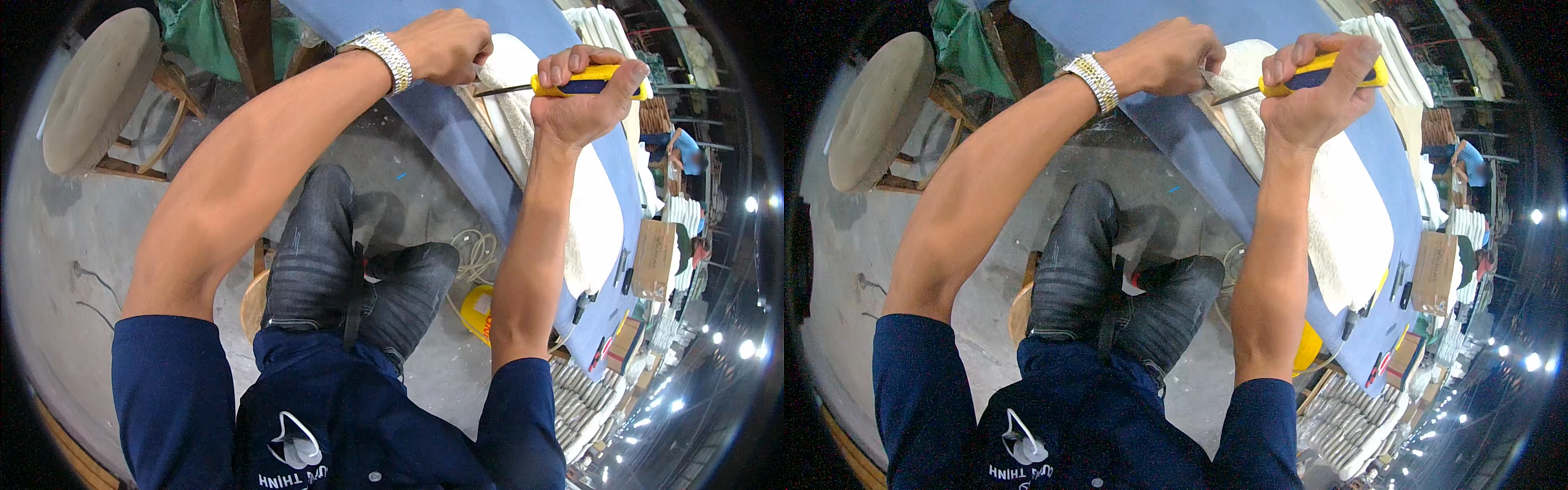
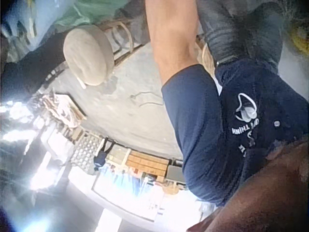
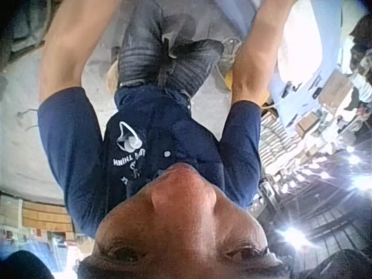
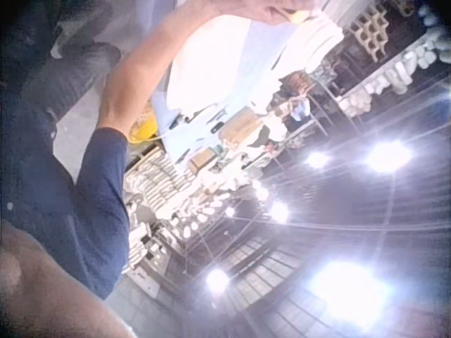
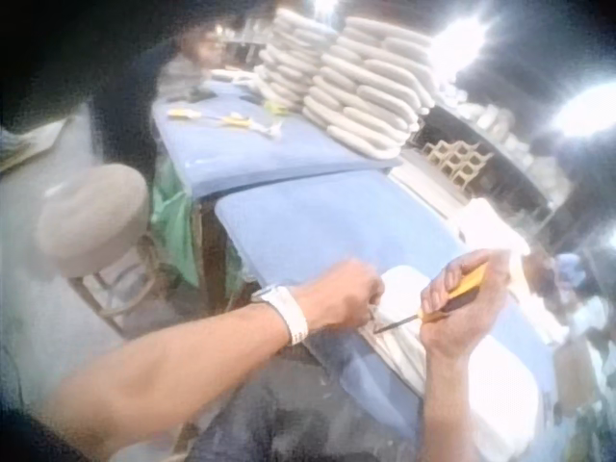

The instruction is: The person assembles a cushion by stapling fabric to a foam insert, trimming excess fabric, and folding the edges. They repeat this process for multiple cushions, stacking the finished ones on the table.

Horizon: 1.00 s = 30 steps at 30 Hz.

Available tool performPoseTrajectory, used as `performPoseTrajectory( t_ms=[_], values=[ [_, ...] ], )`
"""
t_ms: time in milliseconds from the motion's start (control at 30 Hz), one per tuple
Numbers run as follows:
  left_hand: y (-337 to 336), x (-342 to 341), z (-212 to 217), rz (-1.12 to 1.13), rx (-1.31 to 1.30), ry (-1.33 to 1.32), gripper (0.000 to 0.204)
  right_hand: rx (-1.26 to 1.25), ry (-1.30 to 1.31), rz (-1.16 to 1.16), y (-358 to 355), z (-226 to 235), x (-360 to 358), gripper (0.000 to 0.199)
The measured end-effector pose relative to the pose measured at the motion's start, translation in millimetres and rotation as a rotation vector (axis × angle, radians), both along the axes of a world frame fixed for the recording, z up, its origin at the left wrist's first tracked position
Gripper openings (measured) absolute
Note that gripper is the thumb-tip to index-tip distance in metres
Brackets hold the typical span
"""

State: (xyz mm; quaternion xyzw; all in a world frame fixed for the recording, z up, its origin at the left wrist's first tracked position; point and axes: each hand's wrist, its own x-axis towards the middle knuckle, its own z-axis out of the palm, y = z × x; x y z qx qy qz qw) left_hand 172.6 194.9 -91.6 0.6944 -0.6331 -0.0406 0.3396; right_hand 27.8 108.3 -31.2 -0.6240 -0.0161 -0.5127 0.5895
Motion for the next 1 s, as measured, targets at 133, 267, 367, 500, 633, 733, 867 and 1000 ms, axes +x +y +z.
performPoseTrajectory(
  t_ms=[133, 267, 367, 500, 633, 733, 867, 1000],
  values=[
    [6.5, -4.3, 6.3, 0.022, 0.007, 0.035, 0.013, -0.035, -0.019, 0.013, -2.2, 0.3, 10.3, 0.053],
    [0.6, 1.9, 7.1, -0.037, 0.046, -0.056, 0.020, -0.140, 0.037, -0.010, -10.2, 2.7, 17.8, 0.053],
    [3.8, 0.0, 4.7, -0.055, 0.029, -0.032, 0.021, -0.114, 0.036, -0.053, -13.2, 0.0, 21.4, 0.056],
    [5.7, -6.7, 10.9, -0.055, 0.030, -0.057, 0.024, -0.035, -0.007, -0.050, -15.9, -1.1, 27.0, 0.058],
    [2.3, -5.1, 4.3, -0.060, -0.014, -0.046, 0.022, 0.014, -0.029, -0.024, -20.9, -4.5, 28.4, 0.056],
    [-0.5, -7.6, 5.6, -0.005, 0.055, 0.029, 0.021, 0.133, -0.096, 0.060, -18.9, 0.3, 26.1, 0.046],
    [5.3, -10.3, 16.1, 0.080, 0.151, 0.039, 0.016, 0.211, -0.031, 0.139, -21.1, 3.5, 26.1, 0.033],
    [0.5, -4.3, 1.7, 0.049, 0.068, 0.013, 0.021, 0.248, -0.016, 0.146, -21.4, 5.5, 28.1, 0.026]
  ],
)
